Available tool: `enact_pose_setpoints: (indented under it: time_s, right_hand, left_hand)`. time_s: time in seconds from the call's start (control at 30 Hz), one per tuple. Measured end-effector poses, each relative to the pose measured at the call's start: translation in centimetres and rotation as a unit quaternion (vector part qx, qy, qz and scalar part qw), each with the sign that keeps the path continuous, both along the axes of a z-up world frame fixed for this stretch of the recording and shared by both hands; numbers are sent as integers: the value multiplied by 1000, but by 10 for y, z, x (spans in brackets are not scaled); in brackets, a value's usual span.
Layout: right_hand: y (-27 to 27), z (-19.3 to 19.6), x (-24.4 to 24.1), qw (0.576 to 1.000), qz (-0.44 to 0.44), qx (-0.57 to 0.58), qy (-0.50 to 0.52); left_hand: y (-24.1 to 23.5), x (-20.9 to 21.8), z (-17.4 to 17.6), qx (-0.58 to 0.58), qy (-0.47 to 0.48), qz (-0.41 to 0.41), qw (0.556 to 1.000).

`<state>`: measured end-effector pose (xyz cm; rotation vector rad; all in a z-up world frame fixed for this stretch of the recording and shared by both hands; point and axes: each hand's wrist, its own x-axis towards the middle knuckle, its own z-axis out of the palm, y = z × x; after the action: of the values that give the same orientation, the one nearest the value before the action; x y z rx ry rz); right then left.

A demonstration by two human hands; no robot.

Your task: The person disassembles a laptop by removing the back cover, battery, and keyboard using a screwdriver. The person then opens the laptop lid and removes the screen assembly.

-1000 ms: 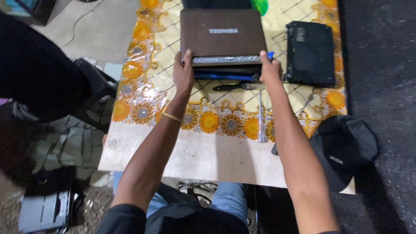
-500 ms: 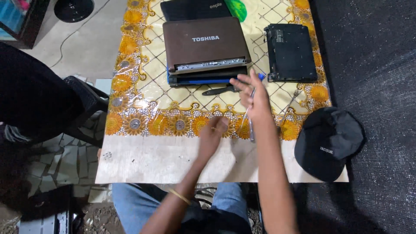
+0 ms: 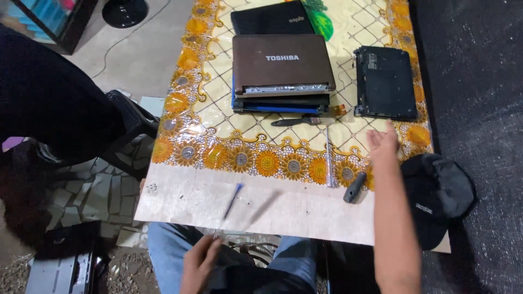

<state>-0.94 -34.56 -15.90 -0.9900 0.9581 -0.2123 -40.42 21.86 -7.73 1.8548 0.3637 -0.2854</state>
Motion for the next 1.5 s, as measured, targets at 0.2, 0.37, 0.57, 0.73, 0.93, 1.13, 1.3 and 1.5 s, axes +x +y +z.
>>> enact_pose_setpoints:
  time_s: [0.2,0.37,0.57,0.73,0.93,1.13,1.3,1.5]
  right_hand:
    - [-25,23,69,997,-32,47,52]
    - [-1,56,92,975,-115,95,167]
    - [19,67,101,953,51,-119,275]
    - [25,92,86,968,-58,-78,232]
    - [-34,62,108,981,-74,-15,176]
    - [-33,51,106,981,-179,78,20]
    - [-35,65,122,991,-59,86,84]
    - [-21,98,127,991,-83,62,83]
  left_hand:
    - [40,-55,-27,-44,62,265,961]
    - [29,-69,-47,-11,79,299,951]
    - [20,-87,-61,-22,81,304,949]
    - [16,-86,-47,-21,80,318,945]
    - [10,-80,-52,16,86,282,955]
    - [11,-68,-45,-18,66,269,961]
    - [14,-67,-35,-25,58,292,954]
    - [4,-70,-38,-33,64,318,946]
